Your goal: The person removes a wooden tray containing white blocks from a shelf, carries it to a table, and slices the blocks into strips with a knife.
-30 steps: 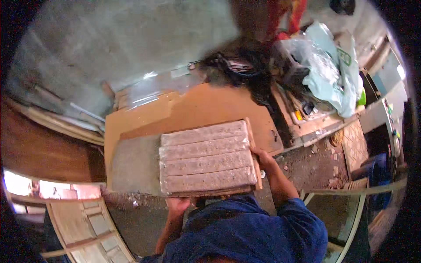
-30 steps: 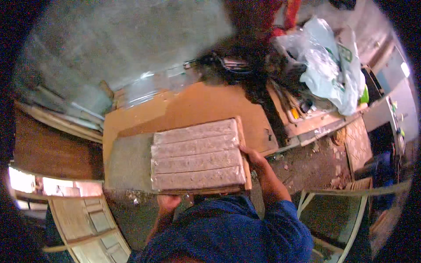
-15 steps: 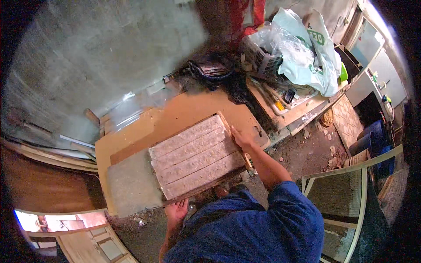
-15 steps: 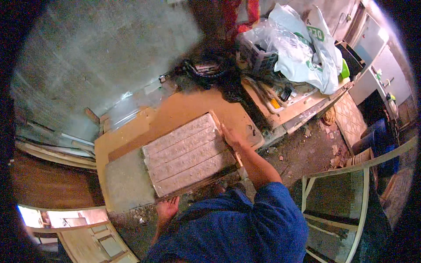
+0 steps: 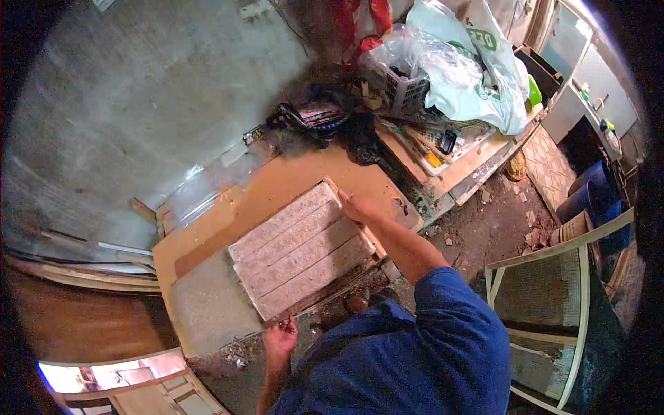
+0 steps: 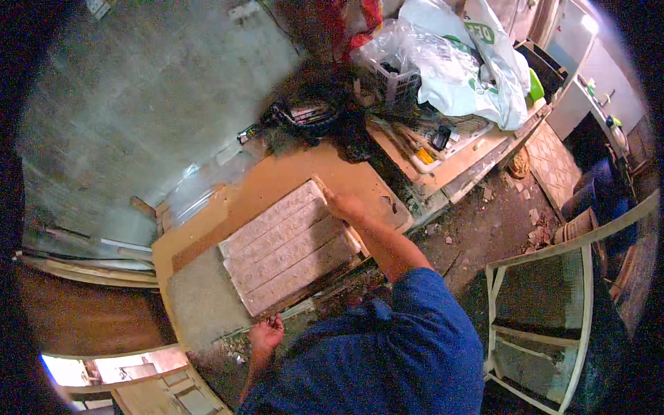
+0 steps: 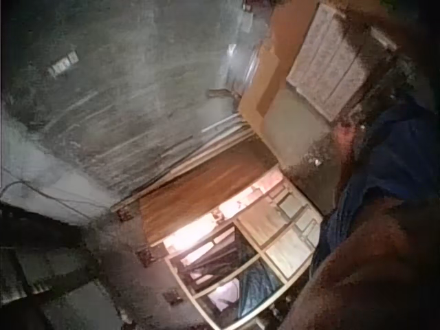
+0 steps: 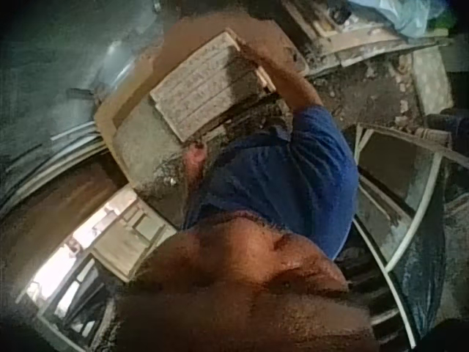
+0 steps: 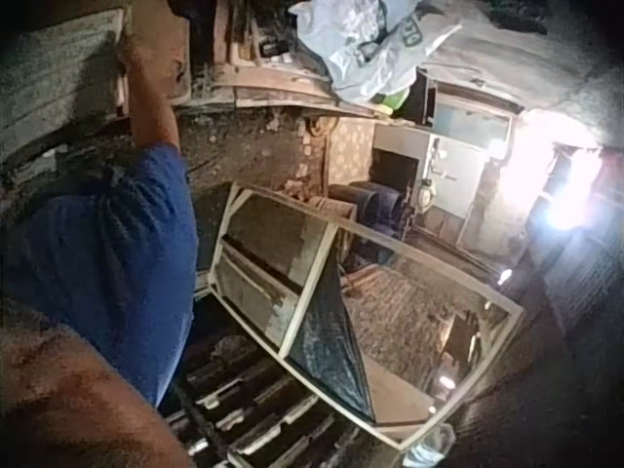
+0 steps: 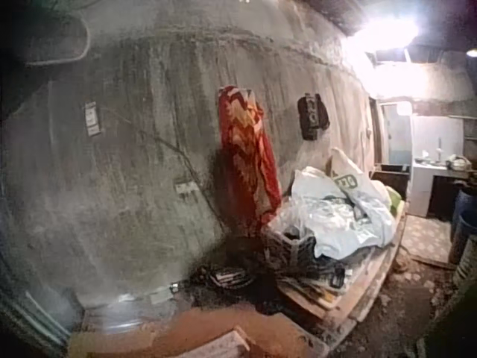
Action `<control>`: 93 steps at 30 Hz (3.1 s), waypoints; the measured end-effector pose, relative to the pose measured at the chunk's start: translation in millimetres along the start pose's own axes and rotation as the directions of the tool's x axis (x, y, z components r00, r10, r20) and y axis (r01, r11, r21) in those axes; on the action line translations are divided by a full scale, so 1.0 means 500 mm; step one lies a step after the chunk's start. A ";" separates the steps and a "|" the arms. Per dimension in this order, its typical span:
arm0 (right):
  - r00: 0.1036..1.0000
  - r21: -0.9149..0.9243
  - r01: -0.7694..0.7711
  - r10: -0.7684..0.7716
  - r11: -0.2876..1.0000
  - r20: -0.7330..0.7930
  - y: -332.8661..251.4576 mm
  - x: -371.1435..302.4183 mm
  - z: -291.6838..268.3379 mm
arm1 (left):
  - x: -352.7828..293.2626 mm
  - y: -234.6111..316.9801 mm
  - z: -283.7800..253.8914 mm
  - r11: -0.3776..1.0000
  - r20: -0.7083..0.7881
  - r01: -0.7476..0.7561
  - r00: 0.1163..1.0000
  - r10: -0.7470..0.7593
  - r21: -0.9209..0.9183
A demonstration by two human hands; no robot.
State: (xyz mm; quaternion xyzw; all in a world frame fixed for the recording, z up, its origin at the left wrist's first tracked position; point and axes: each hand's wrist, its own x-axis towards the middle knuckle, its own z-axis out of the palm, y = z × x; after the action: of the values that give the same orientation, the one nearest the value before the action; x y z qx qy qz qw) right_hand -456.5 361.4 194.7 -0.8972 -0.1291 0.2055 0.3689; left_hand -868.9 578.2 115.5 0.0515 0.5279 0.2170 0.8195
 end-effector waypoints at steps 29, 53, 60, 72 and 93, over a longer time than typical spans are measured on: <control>0.666 -0.307 -0.381 0.029 0.872 -0.745 0.294 0.255 -0.307 | -0.051 0.101 -0.214 -0.094 0.686 -0.681 0.726 0.045 0.727; 0.885 0.537 0.407 -0.464 0.739 -0.032 -0.113 -0.349 0.033 | -0.177 -0.027 -0.017 -0.153 0.534 -0.512 0.815 0.224 0.845; 0.716 0.231 0.660 -0.692 0.715 0.097 -0.262 -0.385 0.121 | -0.142 -0.051 -0.061 -0.096 0.618 -0.619 0.735 0.277 0.779; 0.809 0.230 0.586 -0.576 0.777 -0.116 -0.180 -0.394 0.086 | -0.155 -0.043 -0.060 -0.503 0.767 -0.600 0.339 0.545 0.622; 0.885 0.297 0.462 -0.418 0.835 -0.203 -0.033 -0.352 -0.025 | -0.144 -0.044 -0.023 -0.652 0.742 -0.369 0.447 0.500 0.662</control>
State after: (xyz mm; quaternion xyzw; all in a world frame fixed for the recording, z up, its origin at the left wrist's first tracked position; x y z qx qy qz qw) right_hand -607.1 297.8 262.9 -0.7780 -0.2708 0.0751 0.5618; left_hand -897.3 527.2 164.1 0.8969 0.3894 0.1299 0.1645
